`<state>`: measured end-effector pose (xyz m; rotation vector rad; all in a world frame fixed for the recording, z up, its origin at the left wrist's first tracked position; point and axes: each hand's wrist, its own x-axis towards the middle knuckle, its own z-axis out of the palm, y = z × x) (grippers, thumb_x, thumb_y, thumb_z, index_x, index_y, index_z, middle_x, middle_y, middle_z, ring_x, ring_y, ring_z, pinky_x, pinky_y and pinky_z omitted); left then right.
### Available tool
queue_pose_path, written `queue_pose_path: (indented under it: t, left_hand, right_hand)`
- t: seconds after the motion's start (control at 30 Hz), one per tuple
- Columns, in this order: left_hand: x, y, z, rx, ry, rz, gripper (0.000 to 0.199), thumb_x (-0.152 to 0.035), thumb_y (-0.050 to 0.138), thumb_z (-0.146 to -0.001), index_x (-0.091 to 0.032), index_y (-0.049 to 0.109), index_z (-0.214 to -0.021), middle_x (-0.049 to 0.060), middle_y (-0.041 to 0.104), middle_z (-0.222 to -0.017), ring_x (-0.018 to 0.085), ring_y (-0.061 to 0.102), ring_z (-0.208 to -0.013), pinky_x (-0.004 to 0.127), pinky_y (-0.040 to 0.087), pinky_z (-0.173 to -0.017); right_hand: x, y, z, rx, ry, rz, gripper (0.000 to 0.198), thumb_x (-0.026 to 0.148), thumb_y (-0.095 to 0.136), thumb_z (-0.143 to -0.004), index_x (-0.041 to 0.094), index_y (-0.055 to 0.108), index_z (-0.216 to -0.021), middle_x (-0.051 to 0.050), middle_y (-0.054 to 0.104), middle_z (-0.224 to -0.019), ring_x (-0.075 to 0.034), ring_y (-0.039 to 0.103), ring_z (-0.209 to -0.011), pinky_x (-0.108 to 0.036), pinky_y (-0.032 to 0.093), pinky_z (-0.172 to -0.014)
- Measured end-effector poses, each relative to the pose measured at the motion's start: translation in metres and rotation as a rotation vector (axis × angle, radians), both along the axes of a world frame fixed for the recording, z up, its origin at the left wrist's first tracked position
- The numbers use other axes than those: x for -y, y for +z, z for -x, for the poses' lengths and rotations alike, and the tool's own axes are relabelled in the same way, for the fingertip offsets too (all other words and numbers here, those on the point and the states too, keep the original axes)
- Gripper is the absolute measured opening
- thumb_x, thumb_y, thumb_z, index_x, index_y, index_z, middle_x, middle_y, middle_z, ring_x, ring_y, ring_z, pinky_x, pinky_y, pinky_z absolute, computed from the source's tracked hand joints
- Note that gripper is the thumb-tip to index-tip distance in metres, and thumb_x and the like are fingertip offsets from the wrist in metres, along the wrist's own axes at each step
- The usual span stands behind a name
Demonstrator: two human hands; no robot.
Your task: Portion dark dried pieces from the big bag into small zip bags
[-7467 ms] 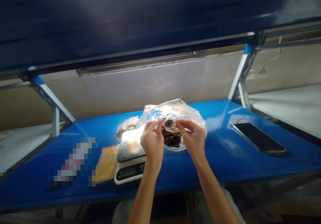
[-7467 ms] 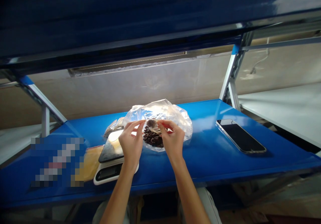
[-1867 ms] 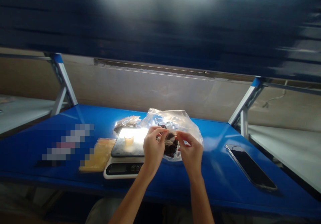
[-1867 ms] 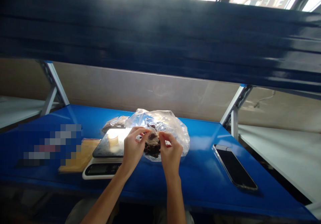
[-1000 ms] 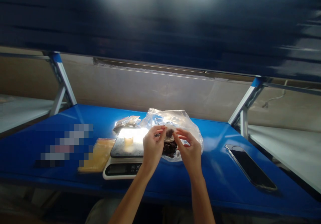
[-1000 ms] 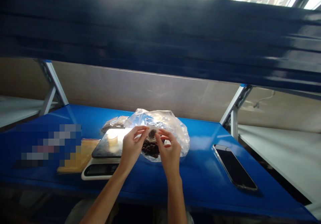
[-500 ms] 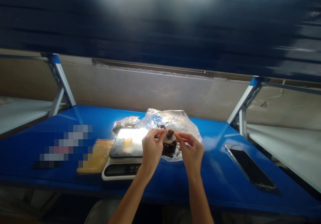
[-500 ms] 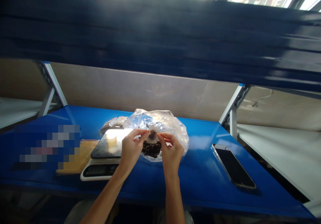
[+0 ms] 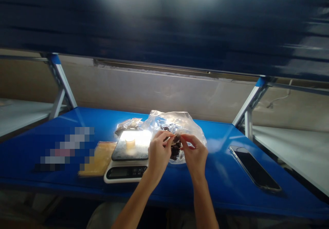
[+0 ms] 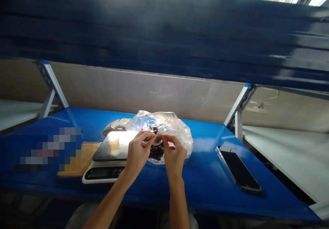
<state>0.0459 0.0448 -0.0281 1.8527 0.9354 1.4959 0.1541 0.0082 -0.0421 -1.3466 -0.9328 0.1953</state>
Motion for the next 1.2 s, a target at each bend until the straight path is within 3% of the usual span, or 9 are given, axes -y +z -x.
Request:
queue_pose_path:
  t: [0.13,0.23,0.6,0.8,0.97,1.2]
  left_hand:
    - [-0.001,-0.001,0.000,-0.038,0.118,0.044,0.015,-0.021,0.053,-0.087,-0.019,0.067,-0.083,0.005,0.066,-0.090,0.017,0.064,-0.081,0.023,0.055,-0.060]
    - [0.000,0.001,0.001,-0.100,0.073,0.060,0.012,-0.018,0.056,-0.085,-0.019,0.067,-0.081,0.005,0.067,-0.090,0.018,0.064,-0.080,0.023,0.054,-0.059]
    - [-0.001,0.001,0.001,-0.021,0.129,0.061,0.014,-0.024,0.053,-0.087,-0.019,0.066,-0.084,0.005,0.065,-0.090,0.017,0.065,-0.081,0.023,0.054,-0.059]
    - [-0.002,-0.003,-0.001,-0.043,0.128,0.105,0.014,-0.029,0.051,-0.089,-0.020,0.061,-0.086,0.003,0.068,-0.083,0.017,0.065,-0.072,0.025,0.052,-0.060]
    - [-0.005,-0.003,0.001,0.004,0.146,0.101,0.015,-0.031,0.047,-0.091,-0.021,0.057,-0.089,0.004,0.069,-0.091,0.018,0.068,-0.082,0.025,0.052,-0.062]
    - [-0.009,-0.007,0.002,-0.025,0.101,0.140,0.010,-0.027,0.051,-0.089,-0.021,0.056,-0.094,0.006,0.069,-0.096,0.020,0.068,-0.086,0.025,0.052,-0.061]
  right_hand:
    - [0.000,0.000,0.000,-0.028,-0.013,-0.027,0.029,0.041,0.062,-0.079,0.015,0.073,-0.086,-0.008,0.073,-0.083,-0.020,0.067,-0.068,-0.027,0.060,-0.052]
    - [0.000,0.001,0.001,0.011,0.034,-0.017,0.031,0.042,0.061,-0.080,0.016,0.075,-0.090,-0.009,0.074,-0.090,-0.020,0.068,-0.069,-0.027,0.060,-0.052]
    - [-0.002,0.001,0.000,-0.032,-0.043,-0.035,0.033,0.043,0.066,-0.076,0.015,0.076,-0.090,-0.010,0.075,-0.090,-0.023,0.069,-0.073,-0.028,0.060,-0.047]
    - [-0.002,0.002,0.003,0.014,0.051,-0.013,0.031,0.042,0.064,-0.079,0.015,0.075,-0.089,-0.009,0.075,-0.089,-0.020,0.069,-0.066,-0.029,0.061,-0.053]
    - [-0.002,0.002,0.002,-0.019,0.059,-0.038,0.032,0.043,0.064,-0.078,0.015,0.074,-0.091,-0.010,0.074,-0.091,-0.024,0.070,-0.083,-0.030,0.063,-0.057]
    - [-0.004,0.001,-0.001,-0.037,0.054,-0.037,0.034,0.044,0.064,-0.078,0.015,0.073,-0.092,-0.011,0.073,-0.091,-0.026,0.070,-0.084,-0.031,0.063,-0.054]
